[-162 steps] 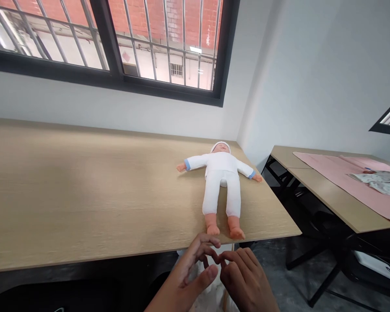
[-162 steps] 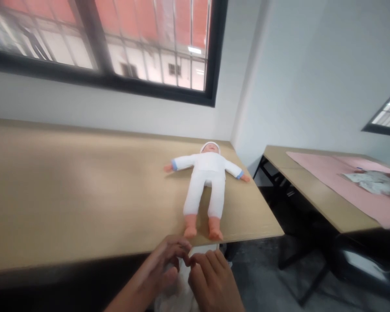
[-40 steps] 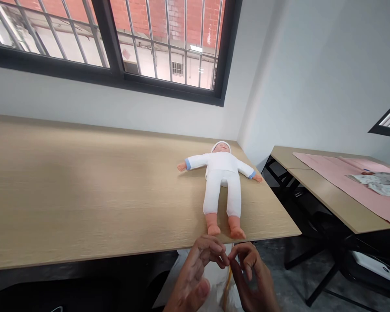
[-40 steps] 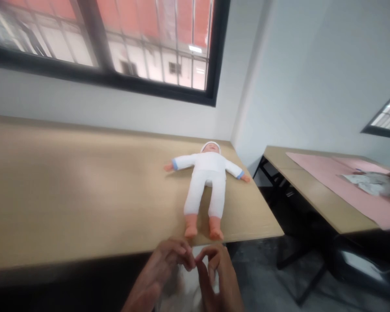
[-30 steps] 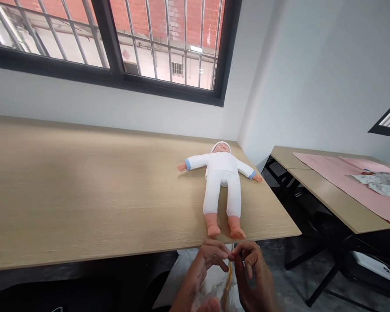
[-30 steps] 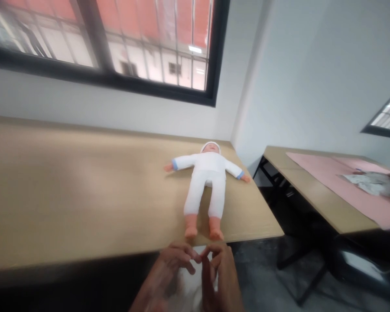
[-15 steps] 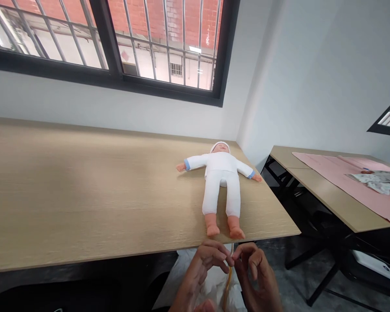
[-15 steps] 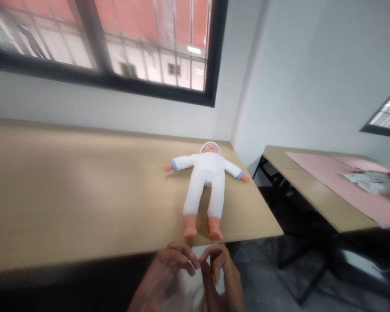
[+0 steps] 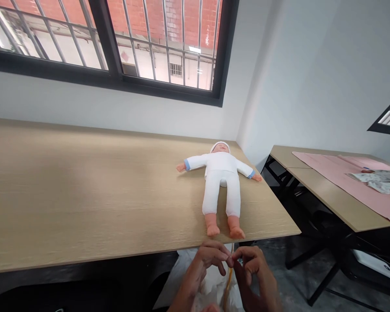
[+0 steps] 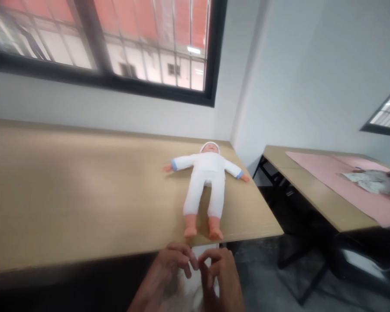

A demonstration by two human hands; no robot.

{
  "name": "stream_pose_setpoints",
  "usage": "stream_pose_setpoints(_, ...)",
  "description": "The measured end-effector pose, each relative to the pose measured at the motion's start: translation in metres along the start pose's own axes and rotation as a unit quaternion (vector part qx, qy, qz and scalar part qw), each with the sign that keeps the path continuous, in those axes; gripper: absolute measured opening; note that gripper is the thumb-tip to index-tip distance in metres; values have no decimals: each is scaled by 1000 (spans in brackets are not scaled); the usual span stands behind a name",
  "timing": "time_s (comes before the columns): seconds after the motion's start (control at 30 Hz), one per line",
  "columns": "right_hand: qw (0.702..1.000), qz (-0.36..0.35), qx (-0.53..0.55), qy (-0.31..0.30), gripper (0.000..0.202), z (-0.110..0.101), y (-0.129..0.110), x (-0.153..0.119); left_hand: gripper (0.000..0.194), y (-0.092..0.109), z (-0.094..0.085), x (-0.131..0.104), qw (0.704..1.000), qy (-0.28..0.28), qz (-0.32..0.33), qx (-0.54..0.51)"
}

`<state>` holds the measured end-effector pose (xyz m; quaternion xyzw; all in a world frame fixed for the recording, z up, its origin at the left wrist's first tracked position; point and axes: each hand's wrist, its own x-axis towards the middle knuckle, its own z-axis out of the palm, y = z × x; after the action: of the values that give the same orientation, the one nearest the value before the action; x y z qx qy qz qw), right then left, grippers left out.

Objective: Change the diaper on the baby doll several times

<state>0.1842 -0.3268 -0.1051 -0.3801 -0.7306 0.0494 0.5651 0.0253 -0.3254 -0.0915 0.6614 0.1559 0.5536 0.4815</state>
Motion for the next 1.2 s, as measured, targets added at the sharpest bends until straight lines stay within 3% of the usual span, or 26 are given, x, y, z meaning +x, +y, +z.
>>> stream_pose_setpoints(0.47, 997, -3, -72, -41, 27, -9, -1, -1, 47, 1, -2, -1, 998, -9, 18, 58)
stream_pose_setpoints(1.2, 997, -33, -29, -68, 23, -12, -7, 8, 44, 1, -1, 0, 999, 16, 24, 41)
